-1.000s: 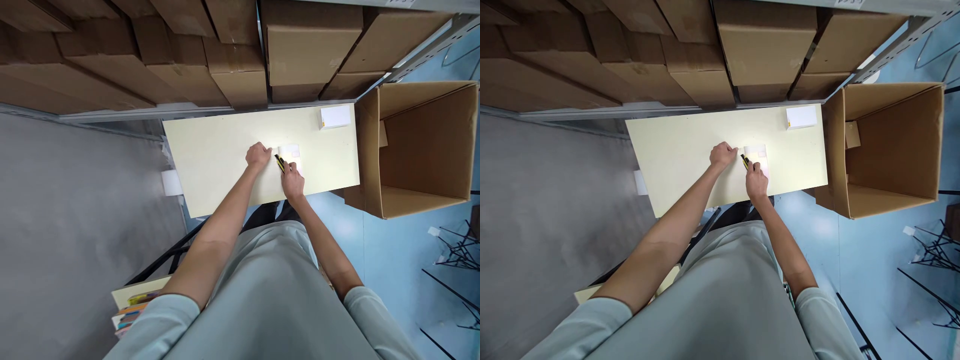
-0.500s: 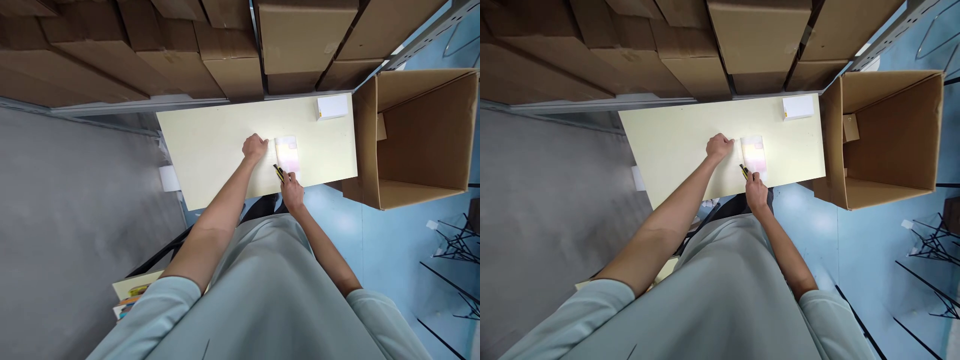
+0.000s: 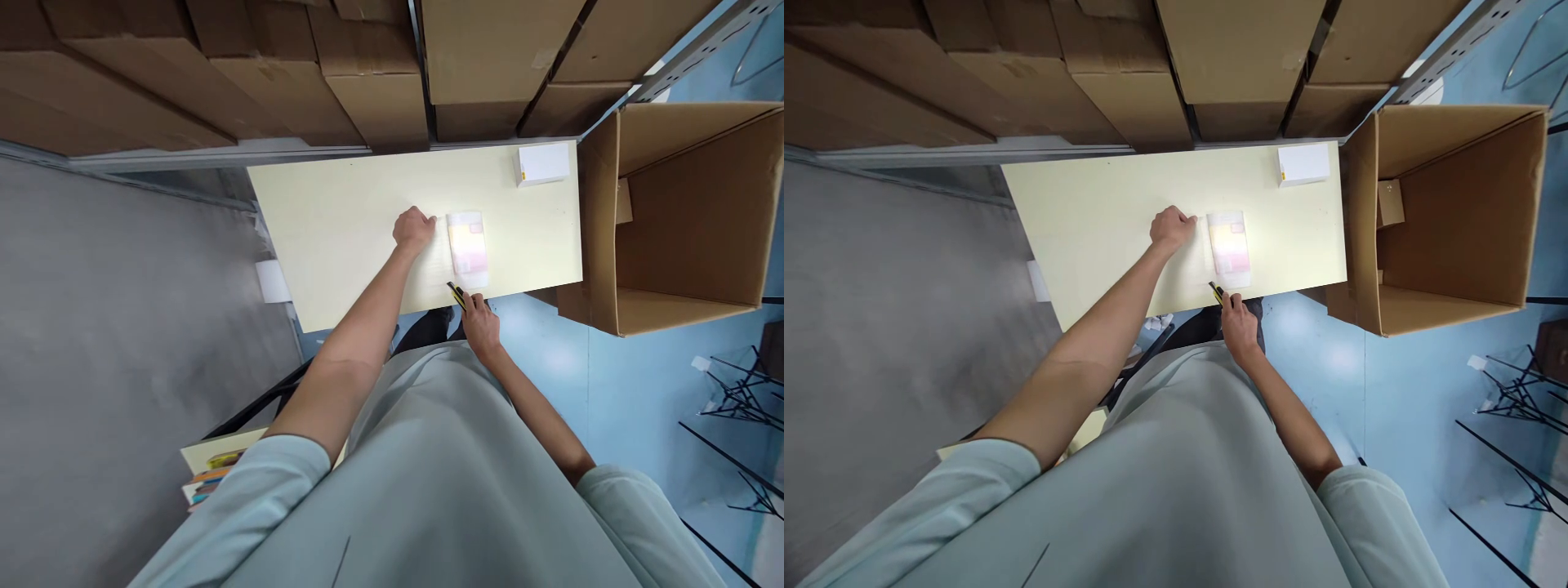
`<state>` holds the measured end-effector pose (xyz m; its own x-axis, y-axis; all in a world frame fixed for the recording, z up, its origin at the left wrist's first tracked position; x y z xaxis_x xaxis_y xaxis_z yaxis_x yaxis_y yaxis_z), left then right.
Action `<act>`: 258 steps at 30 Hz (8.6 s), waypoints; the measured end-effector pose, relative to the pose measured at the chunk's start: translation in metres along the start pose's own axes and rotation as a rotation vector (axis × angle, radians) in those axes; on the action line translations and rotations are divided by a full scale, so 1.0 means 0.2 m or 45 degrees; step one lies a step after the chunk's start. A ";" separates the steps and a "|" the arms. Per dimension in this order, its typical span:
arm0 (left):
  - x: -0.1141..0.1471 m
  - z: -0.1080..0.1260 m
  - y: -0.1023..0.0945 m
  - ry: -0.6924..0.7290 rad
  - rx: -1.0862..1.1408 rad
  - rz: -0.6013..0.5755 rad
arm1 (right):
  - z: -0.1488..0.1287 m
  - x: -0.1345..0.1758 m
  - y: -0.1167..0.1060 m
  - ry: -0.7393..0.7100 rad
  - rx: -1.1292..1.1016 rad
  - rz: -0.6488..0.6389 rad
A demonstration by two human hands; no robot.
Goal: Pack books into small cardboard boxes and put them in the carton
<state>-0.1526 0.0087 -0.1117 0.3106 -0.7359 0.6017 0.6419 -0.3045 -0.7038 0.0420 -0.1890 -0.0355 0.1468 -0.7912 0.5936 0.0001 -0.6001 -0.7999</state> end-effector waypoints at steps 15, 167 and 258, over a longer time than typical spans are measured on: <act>0.03 0.01 0.03 0.047 -0.020 0.033 | 0.09 0.07 -0.06 -0.221 0.088 -0.159; 1.11 0.24 -0.95 0.480 1.312 0.223 | -0.06 -0.11 -1.36 -0.545 -1.789 0.132; 1.22 0.04 -0.89 0.355 1.454 0.017 | -0.07 0.00 -1.29 -0.352 -1.744 0.214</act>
<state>-0.1852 -0.1121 0.1635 0.2486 -0.8849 0.3940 0.9398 0.3188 0.1228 0.0279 -0.0367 0.1721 0.2361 -0.9116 0.3365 -0.9630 -0.2657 -0.0443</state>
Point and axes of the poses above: each hand's wrist, its own x-axis away from the middle knuckle, its own y-axis out of the palm, z = x × y, the point moved 5 cm from there along -x, towards the middle knuckle
